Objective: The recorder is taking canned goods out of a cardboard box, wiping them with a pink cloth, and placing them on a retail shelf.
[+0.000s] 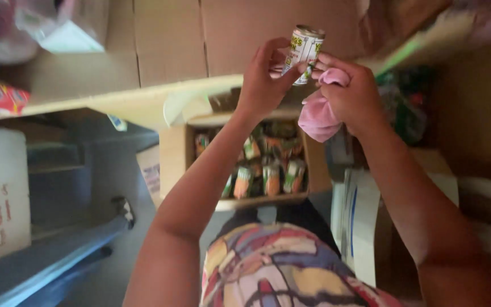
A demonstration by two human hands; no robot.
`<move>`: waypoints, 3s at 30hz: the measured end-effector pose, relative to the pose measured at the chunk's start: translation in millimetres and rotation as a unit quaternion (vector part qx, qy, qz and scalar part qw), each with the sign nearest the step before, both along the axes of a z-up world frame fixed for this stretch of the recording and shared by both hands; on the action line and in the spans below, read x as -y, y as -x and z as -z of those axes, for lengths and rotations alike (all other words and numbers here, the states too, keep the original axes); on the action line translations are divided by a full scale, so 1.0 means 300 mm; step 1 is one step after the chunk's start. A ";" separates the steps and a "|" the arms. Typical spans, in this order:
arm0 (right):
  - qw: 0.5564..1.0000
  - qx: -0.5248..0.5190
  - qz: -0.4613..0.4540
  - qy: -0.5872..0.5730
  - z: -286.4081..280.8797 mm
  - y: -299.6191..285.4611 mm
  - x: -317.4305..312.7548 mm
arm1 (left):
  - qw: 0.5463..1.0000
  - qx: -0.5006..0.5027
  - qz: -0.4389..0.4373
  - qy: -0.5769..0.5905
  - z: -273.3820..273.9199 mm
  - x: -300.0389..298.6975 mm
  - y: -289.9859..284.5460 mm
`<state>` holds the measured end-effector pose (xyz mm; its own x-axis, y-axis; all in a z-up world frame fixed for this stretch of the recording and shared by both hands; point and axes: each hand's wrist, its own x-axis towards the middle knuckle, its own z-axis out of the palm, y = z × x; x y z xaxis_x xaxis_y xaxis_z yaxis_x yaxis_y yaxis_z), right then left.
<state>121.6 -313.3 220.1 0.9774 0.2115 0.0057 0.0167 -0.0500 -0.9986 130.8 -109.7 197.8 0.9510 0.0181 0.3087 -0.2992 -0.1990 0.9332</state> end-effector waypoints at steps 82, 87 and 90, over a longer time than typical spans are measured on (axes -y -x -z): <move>0.949 -0.249 -0.183 0.070 0.851 0.427 -0.772 | 0.915 -0.331 -0.222 -0.067 0.801 -0.611 0.619; 0.952 -0.277 -0.102 0.081 0.797 0.444 -0.758 | 0.968 -0.217 -0.128 0.021 0.865 -0.596 0.604; 0.976 -0.153 -0.128 0.086 0.843 0.423 -0.650 | 0.921 -0.343 -0.178 -0.036 0.647 -0.569 0.615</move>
<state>-5.4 -118.1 -32.7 0.8429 0.4205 -0.3356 -0.2480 -0.2498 -0.9360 -53.7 61.1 3.7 0.8602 0.3698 -0.3511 0.4533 -0.2388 0.8588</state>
